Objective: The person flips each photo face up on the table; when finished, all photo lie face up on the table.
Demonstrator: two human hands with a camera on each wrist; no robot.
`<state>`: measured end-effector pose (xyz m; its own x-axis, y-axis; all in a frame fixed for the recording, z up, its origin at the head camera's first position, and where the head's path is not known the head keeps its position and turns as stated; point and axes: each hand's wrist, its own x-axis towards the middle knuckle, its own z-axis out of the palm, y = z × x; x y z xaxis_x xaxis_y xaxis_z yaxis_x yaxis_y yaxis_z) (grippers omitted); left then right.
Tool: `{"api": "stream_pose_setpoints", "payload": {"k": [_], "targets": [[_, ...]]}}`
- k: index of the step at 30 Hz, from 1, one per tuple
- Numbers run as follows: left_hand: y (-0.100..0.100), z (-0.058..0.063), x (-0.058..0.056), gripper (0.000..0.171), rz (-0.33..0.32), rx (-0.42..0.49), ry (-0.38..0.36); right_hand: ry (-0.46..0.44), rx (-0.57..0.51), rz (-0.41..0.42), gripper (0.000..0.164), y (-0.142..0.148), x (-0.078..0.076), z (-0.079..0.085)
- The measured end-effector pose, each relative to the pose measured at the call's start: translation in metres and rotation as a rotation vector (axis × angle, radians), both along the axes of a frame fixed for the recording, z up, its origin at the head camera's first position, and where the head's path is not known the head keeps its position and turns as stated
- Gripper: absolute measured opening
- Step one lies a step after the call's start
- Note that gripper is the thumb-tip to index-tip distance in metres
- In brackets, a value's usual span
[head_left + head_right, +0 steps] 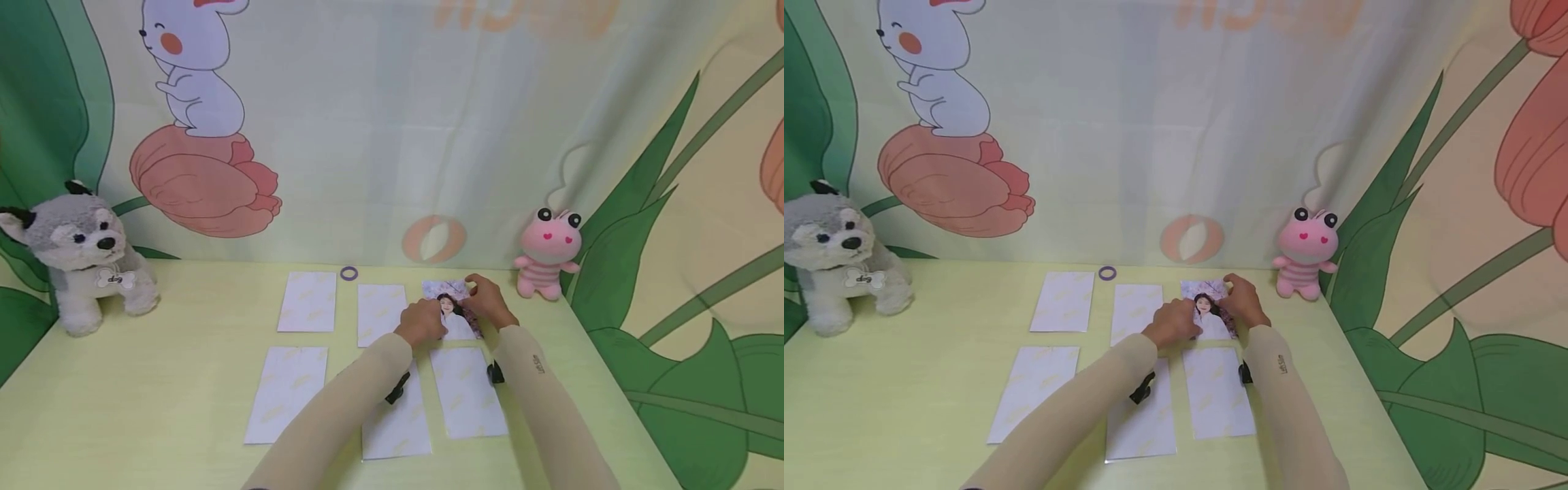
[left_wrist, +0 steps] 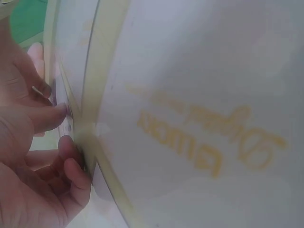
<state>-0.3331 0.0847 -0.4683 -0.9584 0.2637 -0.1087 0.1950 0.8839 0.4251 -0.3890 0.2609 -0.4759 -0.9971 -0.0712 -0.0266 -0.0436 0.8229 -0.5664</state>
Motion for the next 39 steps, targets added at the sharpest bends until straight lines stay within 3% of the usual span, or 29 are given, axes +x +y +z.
{"api": "stream_pose_setpoints", "payload": {"k": [8,14,21,29,39], "targets": [[-0.013,0.001,-0.003,0.011,-0.075,0.011,0.059,-0.002,-0.010,0.017,0.059,0.000,0.002,-0.004],[-0.039,0.006,-0.016,0.033,-0.144,0.149,0.111,0.020,-0.112,0.001,0.057,0.000,0.005,0.003],[-0.075,0.007,-0.022,0.036,-0.265,0.221,0.143,0.031,-0.159,0.054,0.062,-0.008,0.004,0.013],[-0.111,0.007,-0.015,0.050,-0.351,0.118,0.195,0.044,-0.169,0.149,0.071,-0.026,0.001,0.023],[-0.141,0.006,-0.005,0.068,-0.403,-0.042,0.155,-0.027,-0.195,0.231,0.075,-0.052,0.001,0.024]]}}
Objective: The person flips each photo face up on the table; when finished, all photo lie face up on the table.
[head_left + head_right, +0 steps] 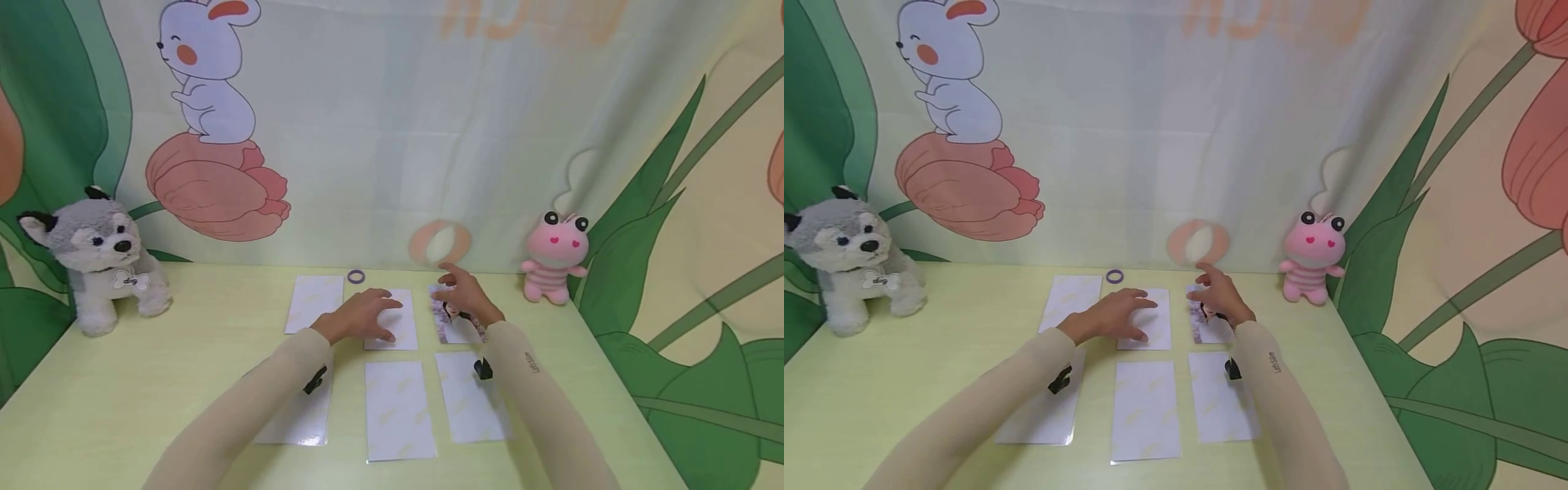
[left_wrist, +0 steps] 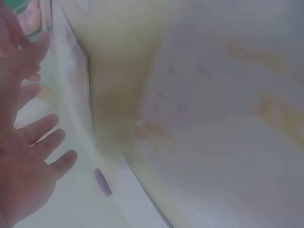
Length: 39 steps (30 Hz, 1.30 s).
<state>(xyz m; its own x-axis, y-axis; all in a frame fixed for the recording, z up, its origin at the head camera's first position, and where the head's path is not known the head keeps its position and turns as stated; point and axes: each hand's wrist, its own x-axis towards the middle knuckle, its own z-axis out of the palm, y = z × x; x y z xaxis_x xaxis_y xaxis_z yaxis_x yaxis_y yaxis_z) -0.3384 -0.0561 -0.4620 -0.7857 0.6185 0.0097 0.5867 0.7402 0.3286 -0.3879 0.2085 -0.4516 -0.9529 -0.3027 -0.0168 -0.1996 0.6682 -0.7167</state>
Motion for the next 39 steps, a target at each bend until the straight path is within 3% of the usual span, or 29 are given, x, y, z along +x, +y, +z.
{"api": "stream_pose_setpoints", "payload": {"k": [10,17,22,28,39], "targets": [[-0.020,-0.003,0.013,0.076,0.013,-0.096,-0.041,-0.057,0.066,0.027,0.080,-0.027,-0.002,-0.008],[-0.023,-0.003,0.021,0.071,0.030,-0.104,-0.049,0.040,0.215,0.099,0.079,-0.040,-0.004,-0.017],[-0.025,-0.005,0.023,0.063,0.043,-0.102,-0.077,0.085,0.256,0.144,0.077,-0.051,-0.002,-0.016],[-0.026,-0.007,0.026,0.056,0.054,-0.073,-0.089,0.100,0.261,0.142,0.075,-0.056,-0.006,-0.021],[-0.026,-0.015,0.023,0.053,0.060,-0.081,-0.033,0.093,0.224,0.126,0.065,-0.061,-0.008,-0.022]]}}
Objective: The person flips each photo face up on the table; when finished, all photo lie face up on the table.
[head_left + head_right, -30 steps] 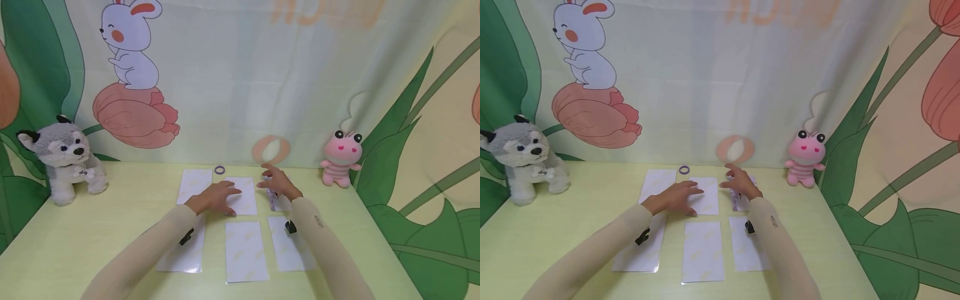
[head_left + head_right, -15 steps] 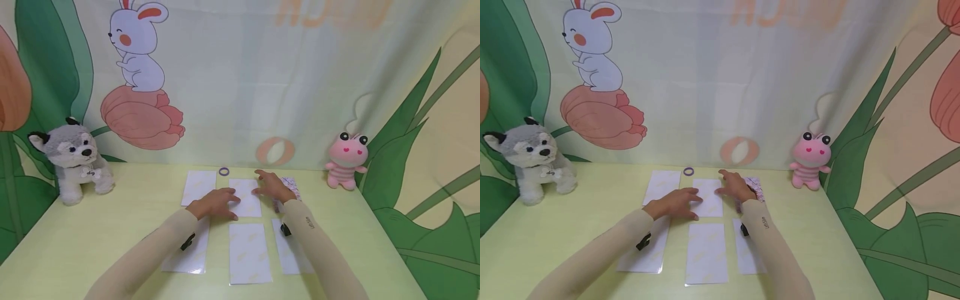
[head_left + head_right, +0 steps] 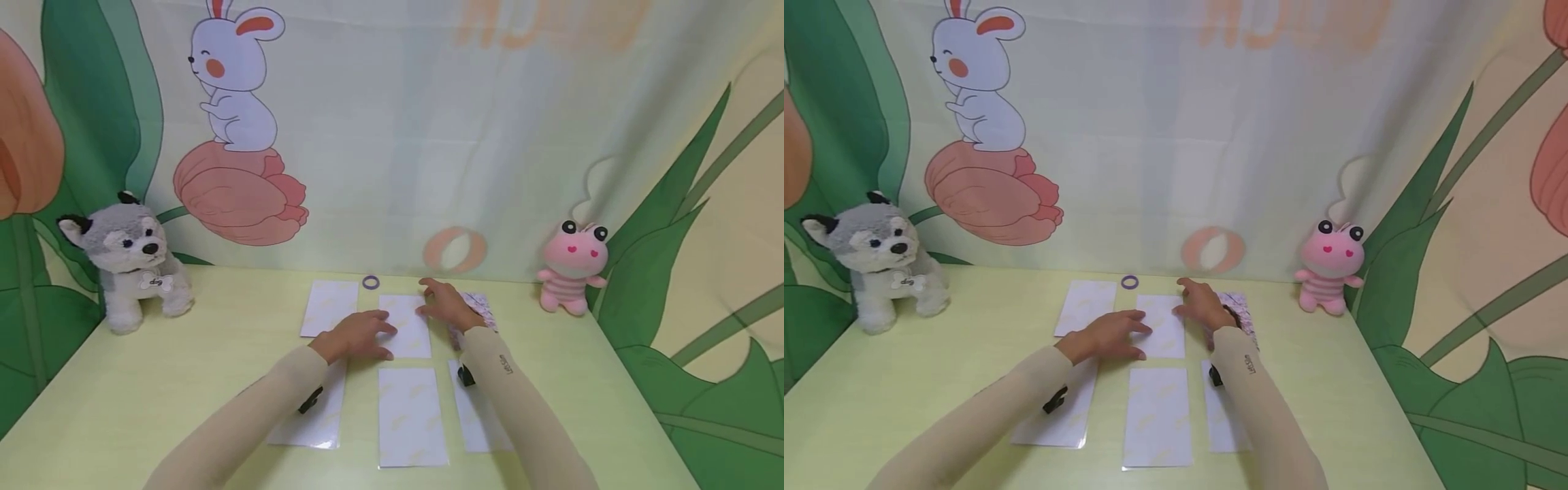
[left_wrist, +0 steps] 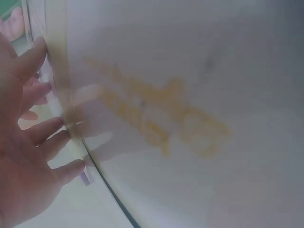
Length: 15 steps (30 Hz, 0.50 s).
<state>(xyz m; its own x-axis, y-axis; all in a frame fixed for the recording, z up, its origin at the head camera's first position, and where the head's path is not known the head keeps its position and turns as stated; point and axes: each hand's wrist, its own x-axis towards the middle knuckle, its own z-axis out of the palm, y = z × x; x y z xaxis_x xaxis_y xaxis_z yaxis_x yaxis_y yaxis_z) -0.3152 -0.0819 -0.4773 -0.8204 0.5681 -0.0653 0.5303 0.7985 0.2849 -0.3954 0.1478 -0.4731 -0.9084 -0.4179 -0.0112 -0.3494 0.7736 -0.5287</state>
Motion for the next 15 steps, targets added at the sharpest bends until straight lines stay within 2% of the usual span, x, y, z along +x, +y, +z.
{"api": "stream_pose_setpoints", "payload": {"k": [8,13,15], "targets": [[0.0026,0.0001,-0.0010,0.053,0.012,0.010,-0.001,-0.037,-0.030,-0.032,0.062,-0.0011,-0.0006,0.0021],[0.0026,0.0025,0.0008,0.053,0.026,0.008,-0.011,-0.016,-0.104,-0.072,0.055,-0.0028,-0.0013,0.0019],[0.0022,0.0036,0.0017,0.053,0.030,0.012,-0.016,-0.006,-0.164,-0.096,0.053,-0.0039,-0.0007,0.0033]]}}
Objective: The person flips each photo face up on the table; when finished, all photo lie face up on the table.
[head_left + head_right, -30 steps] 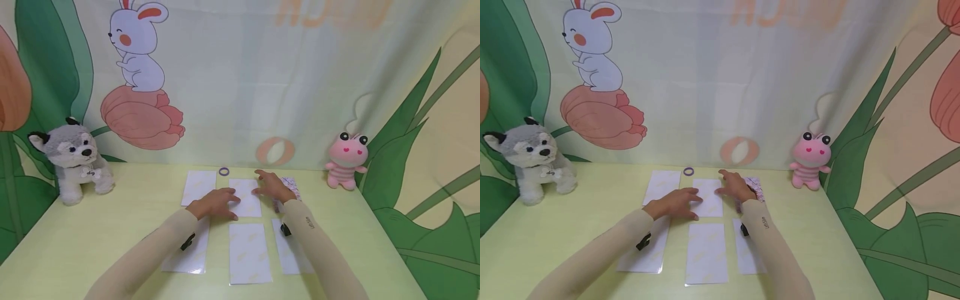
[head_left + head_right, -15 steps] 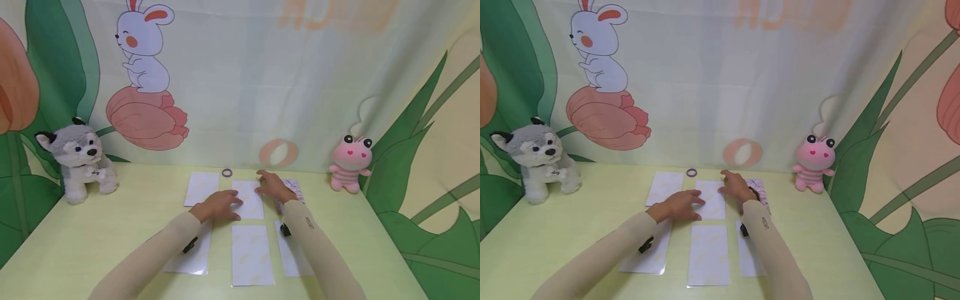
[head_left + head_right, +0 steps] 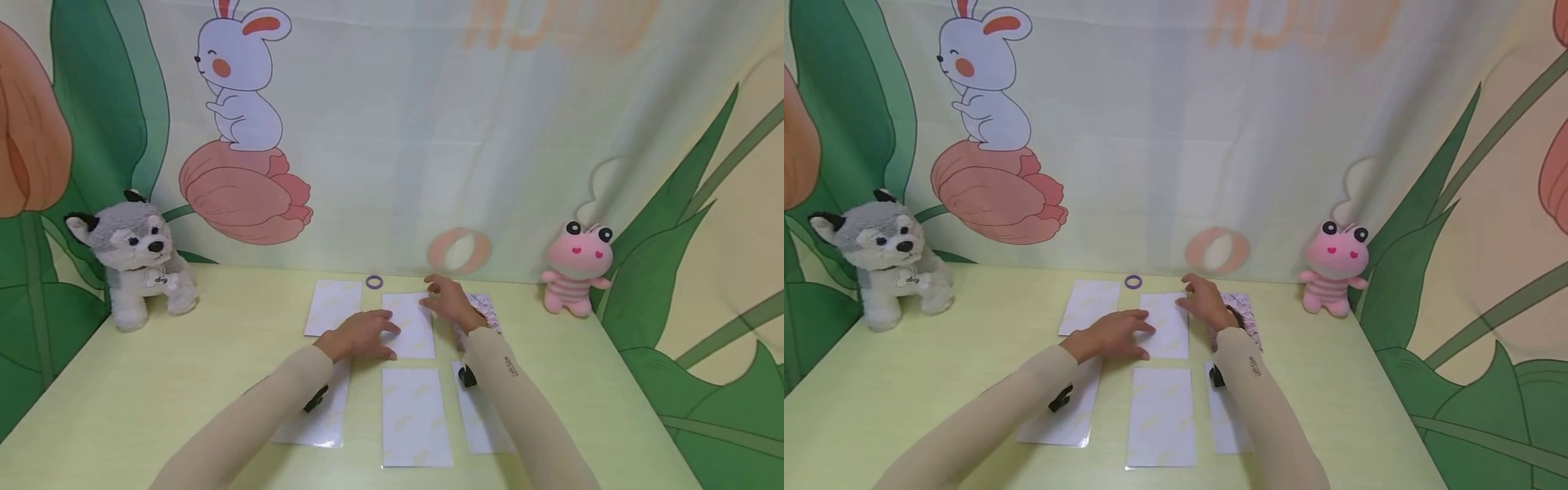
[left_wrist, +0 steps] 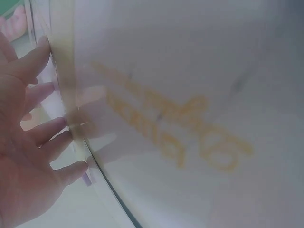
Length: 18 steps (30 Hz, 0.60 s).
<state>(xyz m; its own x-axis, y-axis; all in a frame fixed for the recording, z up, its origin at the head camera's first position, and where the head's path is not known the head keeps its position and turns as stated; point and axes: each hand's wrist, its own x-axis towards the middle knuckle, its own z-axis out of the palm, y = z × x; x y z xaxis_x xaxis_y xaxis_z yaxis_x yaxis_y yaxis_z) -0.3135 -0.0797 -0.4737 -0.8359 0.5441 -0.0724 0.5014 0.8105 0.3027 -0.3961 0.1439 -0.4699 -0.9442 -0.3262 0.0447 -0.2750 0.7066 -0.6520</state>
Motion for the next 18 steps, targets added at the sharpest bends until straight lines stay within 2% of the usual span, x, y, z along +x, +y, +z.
{"api": "stream_pose_setpoints", "payload": {"k": [3,8,14,18], "targets": [[-0.0004,0.0012,0.0013,0.053,0.008,0.008,-0.011,0.011,-0.088,-0.032,0.051,-0.0020,0.0008,0.0027],[0.0005,0.0028,0.0015,0.052,0.005,0.010,-0.016,-0.036,-0.212,-0.088,0.052,-0.0040,0.0012,0.0069],[0.0016,0.0031,0.0010,0.053,0.022,-0.010,-0.028,-0.093,-0.277,-0.122,0.057,-0.0054,0.0031,0.0066],[0.0016,0.0024,0.0004,0.054,0.039,-0.011,-0.043,-0.116,-0.266,-0.123,0.059,-0.0071,0.0056,0.0075]]}}
